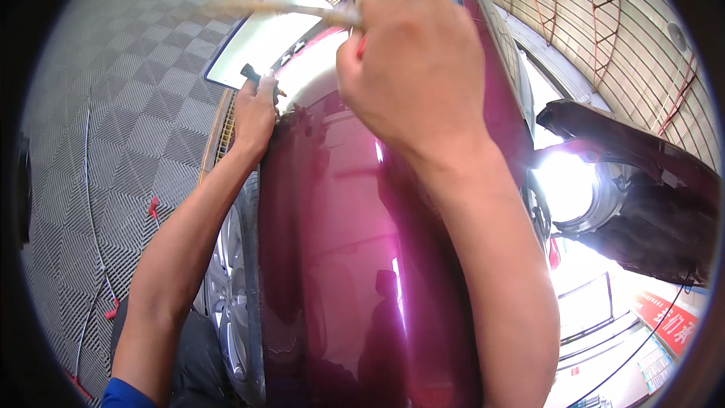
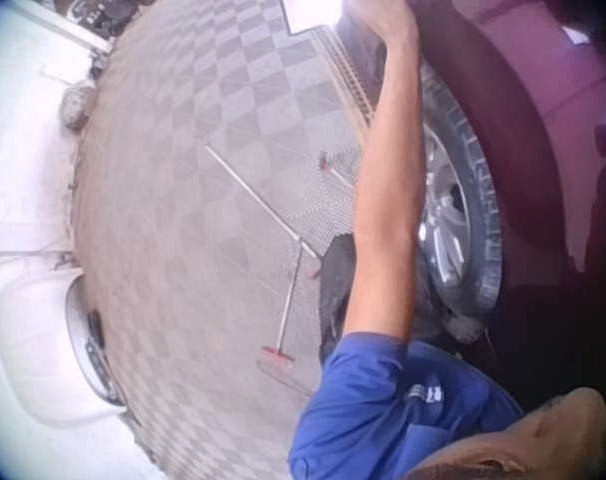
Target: The person uses a long metal rod to push and adjust the car's front fender from the engine bay area. They then use a hammer to tap the fender surface while holding a light panel against it to inspect the alignment.
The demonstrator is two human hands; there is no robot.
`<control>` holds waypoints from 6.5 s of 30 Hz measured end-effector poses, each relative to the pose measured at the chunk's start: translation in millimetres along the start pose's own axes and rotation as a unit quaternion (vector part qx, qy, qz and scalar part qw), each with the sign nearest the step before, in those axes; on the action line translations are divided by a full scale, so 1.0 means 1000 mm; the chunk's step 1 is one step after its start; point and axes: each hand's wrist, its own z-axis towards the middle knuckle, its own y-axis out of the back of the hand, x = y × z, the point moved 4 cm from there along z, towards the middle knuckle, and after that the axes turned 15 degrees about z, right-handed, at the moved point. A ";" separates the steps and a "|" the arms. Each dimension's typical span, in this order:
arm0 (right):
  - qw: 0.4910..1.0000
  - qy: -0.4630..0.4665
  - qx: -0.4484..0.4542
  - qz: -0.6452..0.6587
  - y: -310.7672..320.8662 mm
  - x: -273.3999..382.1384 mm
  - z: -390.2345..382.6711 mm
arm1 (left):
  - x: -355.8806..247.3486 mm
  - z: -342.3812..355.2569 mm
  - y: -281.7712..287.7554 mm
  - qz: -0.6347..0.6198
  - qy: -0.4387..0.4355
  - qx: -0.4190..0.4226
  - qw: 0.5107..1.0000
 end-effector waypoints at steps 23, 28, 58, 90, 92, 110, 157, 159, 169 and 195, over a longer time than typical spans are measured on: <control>0.989 -0.046 -0.023 0.139 -0.003 0.004 0.000 | 0.012 0.008 -0.008 -0.003 -0.055 0.005 0.998; 0.994 -0.011 0.095 -0.056 -0.022 -0.004 -0.019 | 0.005 0.006 -0.011 0.043 -0.102 -0.015 0.994; 0.996 -0.062 0.020 0.069 -0.012 0.004 -0.007 | 0.000 -0.004 0.000 0.000 -0.064 -0.005 0.998; 0.992 -0.084 0.019 0.090 -0.013 0.007 -0.007 | 0.009 0.000 -0.003 0.011 -0.066 -0.016 0.998; 0.996 -0.033 0.087 -0.013 -0.017 0.002 -0.014 | 0.006 0.000 -0.005 0.008 -0.075 -0.015 0.997; 0.981 -0.025 -0.026 0.190 0.007 0.009 0.008 | -0.016 -0.010 0.003 -0.042 0.038 0.024 0.998; 0.996 -0.024 0.085 -0.011 -0.022 0.002 -0.016 | -0.015 -0.009 -0.002 0.002 0.030 0.008 1.000; 0.996 -0.002 0.077 -0.036 -0.013 -0.002 -0.015 | -0.015 -0.010 -0.005 -0.041 0.083 0.030 0.995; 0.996 0.003 0.076 -0.044 -0.016 0.002 -0.015 | -0.014 -0.006 -0.005 -0.023 0.046 0.027 0.998; 0.998 -0.057 0.026 0.002 0.010 -0.002 -0.008 | 0.013 -0.027 0.014 -0.210 0.198 -0.040 0.957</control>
